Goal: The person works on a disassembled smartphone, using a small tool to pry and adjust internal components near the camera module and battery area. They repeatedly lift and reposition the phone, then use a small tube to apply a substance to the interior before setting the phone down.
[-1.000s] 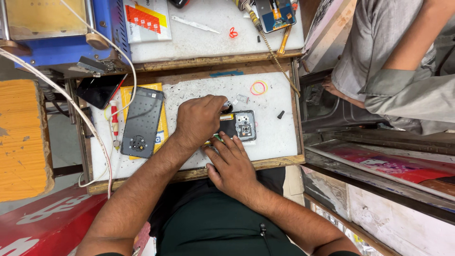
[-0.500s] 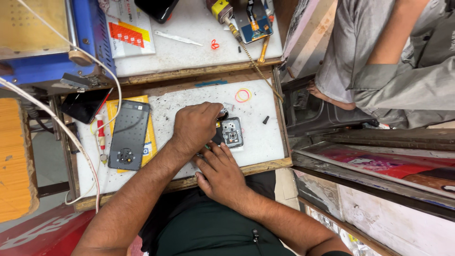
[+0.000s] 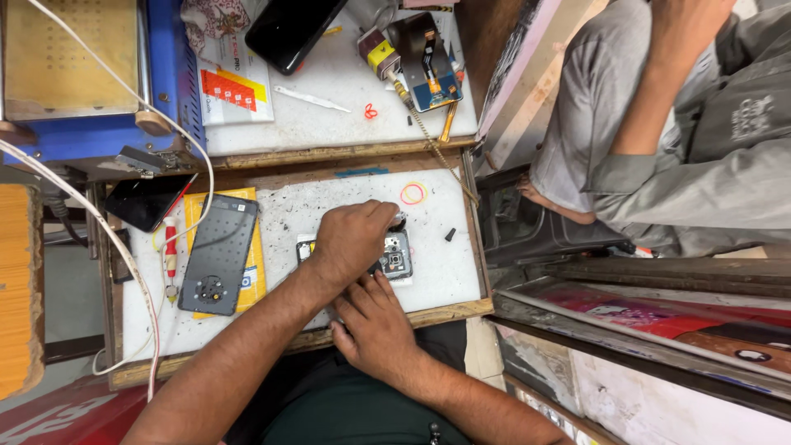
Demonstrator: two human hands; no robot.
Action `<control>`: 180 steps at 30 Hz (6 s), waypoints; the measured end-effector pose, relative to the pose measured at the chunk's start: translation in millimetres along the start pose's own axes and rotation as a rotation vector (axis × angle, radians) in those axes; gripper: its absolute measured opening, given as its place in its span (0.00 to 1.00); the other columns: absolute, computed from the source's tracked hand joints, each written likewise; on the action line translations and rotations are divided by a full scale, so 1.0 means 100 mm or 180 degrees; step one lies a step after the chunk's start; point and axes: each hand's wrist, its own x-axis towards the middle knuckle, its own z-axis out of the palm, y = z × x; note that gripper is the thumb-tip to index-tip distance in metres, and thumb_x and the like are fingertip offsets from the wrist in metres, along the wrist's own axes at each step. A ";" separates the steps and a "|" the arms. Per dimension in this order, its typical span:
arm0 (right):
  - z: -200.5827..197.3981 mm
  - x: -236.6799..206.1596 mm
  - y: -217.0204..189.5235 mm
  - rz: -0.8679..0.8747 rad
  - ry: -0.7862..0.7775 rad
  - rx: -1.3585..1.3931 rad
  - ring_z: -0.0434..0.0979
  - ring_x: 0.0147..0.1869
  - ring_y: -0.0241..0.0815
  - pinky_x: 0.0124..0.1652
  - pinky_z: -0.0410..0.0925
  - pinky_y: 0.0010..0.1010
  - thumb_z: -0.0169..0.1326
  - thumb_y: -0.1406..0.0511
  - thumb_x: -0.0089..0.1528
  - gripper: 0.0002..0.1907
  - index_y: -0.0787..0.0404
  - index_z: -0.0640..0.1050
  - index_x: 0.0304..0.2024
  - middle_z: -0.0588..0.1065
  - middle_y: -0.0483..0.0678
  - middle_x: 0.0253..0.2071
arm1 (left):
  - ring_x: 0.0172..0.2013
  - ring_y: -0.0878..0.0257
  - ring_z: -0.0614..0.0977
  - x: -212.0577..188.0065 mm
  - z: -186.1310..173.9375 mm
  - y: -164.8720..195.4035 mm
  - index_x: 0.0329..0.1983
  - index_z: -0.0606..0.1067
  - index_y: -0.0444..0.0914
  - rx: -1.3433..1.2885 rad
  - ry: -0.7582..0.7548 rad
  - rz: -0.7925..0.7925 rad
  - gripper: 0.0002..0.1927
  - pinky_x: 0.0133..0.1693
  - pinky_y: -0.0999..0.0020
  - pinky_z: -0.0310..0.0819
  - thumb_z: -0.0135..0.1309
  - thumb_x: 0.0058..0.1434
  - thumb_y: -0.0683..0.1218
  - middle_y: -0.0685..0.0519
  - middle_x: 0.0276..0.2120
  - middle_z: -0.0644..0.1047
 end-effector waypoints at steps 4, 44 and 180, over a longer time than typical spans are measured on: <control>-0.03 0.00 -0.01 0.0011 -0.0024 0.0067 0.62 0.73 0.62 0.71 0.52 0.59 0.60 0.62 0.59 0.25 0.66 0.76 0.57 0.70 0.61 0.63 | 0.34 0.56 0.85 -0.04 -0.04 0.00 0.49 0.77 0.39 0.0125 -0.0299 0.0152 0.16 0.33 0.62 0.79 0.56 0.56 0.40 0.53 0.35 0.82; -0.47 -0.11 0.76 0.0947 0.0580 0.0453 0.64 0.75 0.58 0.70 0.56 0.46 0.70 0.64 0.55 0.61 0.68 0.42 0.76 0.76 0.55 0.62 | 0.47 0.52 0.77 -0.16 0.01 0.07 0.36 0.82 0.42 -0.0095 0.0319 0.0048 0.09 0.49 0.52 0.68 0.60 0.52 0.39 0.54 0.33 0.79; -0.36 0.03 0.55 0.0976 0.0487 -0.0132 0.57 0.77 0.66 0.68 0.55 0.55 0.71 0.56 0.55 0.31 0.65 0.76 0.55 0.58 0.67 0.74 | 0.49 0.57 0.76 -1.08 -0.48 0.12 0.42 0.81 0.42 0.0113 0.0099 -0.0434 0.13 0.61 0.42 0.57 0.64 0.53 0.40 0.55 0.37 0.78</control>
